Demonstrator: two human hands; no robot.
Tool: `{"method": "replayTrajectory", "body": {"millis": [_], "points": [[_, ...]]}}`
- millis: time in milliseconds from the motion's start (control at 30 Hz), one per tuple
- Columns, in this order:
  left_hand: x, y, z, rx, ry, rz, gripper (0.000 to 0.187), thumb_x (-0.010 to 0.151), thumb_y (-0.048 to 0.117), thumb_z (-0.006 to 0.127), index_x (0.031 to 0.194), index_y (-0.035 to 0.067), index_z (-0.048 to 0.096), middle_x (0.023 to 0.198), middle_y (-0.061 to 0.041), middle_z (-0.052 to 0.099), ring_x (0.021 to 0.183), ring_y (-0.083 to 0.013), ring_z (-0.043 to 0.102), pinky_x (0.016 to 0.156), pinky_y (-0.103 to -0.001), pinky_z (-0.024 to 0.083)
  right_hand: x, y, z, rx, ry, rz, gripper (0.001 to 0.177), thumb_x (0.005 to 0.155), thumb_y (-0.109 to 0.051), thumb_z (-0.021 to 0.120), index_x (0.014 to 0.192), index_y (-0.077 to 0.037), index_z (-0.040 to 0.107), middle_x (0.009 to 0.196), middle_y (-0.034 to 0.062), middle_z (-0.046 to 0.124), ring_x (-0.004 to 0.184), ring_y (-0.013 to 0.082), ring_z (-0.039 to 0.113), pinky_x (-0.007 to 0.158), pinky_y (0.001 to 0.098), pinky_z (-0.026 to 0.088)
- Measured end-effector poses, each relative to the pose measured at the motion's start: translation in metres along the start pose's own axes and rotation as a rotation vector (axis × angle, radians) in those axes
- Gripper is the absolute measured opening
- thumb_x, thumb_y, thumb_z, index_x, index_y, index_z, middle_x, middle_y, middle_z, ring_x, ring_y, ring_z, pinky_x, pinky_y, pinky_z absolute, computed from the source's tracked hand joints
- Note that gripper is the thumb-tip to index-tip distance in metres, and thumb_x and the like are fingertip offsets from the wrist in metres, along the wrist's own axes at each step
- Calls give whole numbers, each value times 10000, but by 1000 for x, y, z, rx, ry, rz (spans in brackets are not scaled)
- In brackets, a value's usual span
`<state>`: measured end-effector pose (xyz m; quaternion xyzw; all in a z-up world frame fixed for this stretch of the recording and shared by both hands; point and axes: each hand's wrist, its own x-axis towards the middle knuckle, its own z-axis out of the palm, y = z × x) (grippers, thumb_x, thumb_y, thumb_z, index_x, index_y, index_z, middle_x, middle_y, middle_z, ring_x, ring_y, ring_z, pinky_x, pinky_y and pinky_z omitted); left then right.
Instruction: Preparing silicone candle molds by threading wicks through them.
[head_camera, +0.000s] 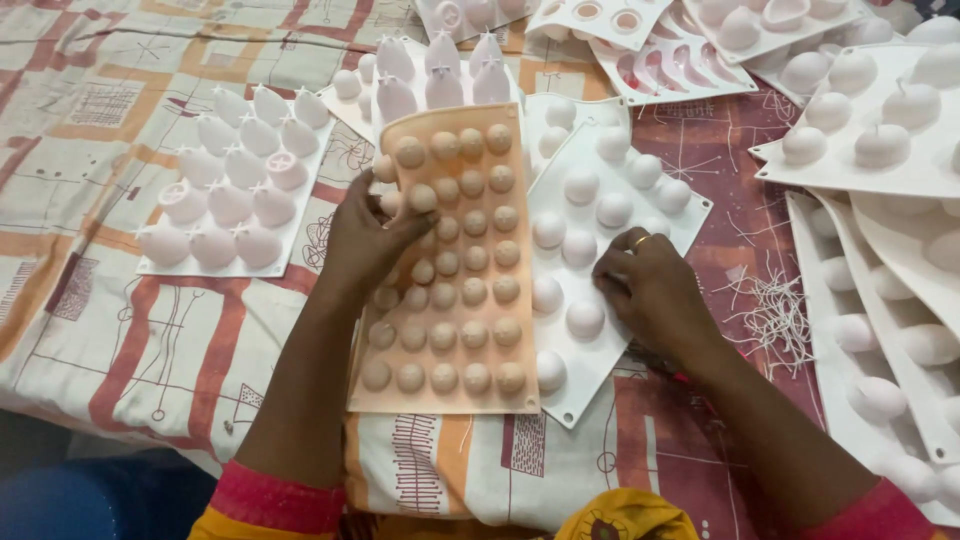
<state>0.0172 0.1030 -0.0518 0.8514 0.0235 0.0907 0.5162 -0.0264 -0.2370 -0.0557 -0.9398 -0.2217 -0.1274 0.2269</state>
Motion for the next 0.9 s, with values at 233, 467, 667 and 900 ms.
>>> {"method": "replayTrajectory", "body": {"millis": [233, 467, 667, 900], "points": [[-53, 17, -62, -415, -204, 338, 649, 872, 225, 835, 1397, -14, 539, 1370, -137, 618, 1246, -239, 631, 1009, -394, 583, -1, -8, -22, 92, 226, 37, 96, 850, -18, 751, 938, -53, 735, 1088, 95, 646, 1032, 243, 640, 818, 353, 574], [-53, 12, -78, -473, -181, 225, 639, 875, 236, 821, 1388, -16, 537, 1333, -135, 629, 1203, -233, 637, 980, -389, 580, 7, -16, -87, 40, 279, -177, 196, 846, 49, 758, 1013, -53, 759, 1111, 76, 640, 970, 232, 656, 806, 342, 544], [-43, 6, -69, -544, -193, 107, 629, 878, 248, 807, 1379, -17, 535, 1296, -132, 640, 1159, -227, 643, 950, -384, 577, 23, 16, -119, 76, 377, -253, 174, 977, 94, 804, 1056, -41, 728, 1167, 123, 597, 956, 183, 616, 856, 292, 556], [-26, 12, -41, -644, -218, -7, 619, 881, 262, 791, 1369, -19, 533, 1253, -129, 653, 1108, -219, 650, 916, -378, 573, 60, 3, -87, 69, 272, -334, 227, 941, -32, 816, 1142, -83, 723, 1272, 105, 660, 1216, 220, 634, 1017, 364, 544]]}}
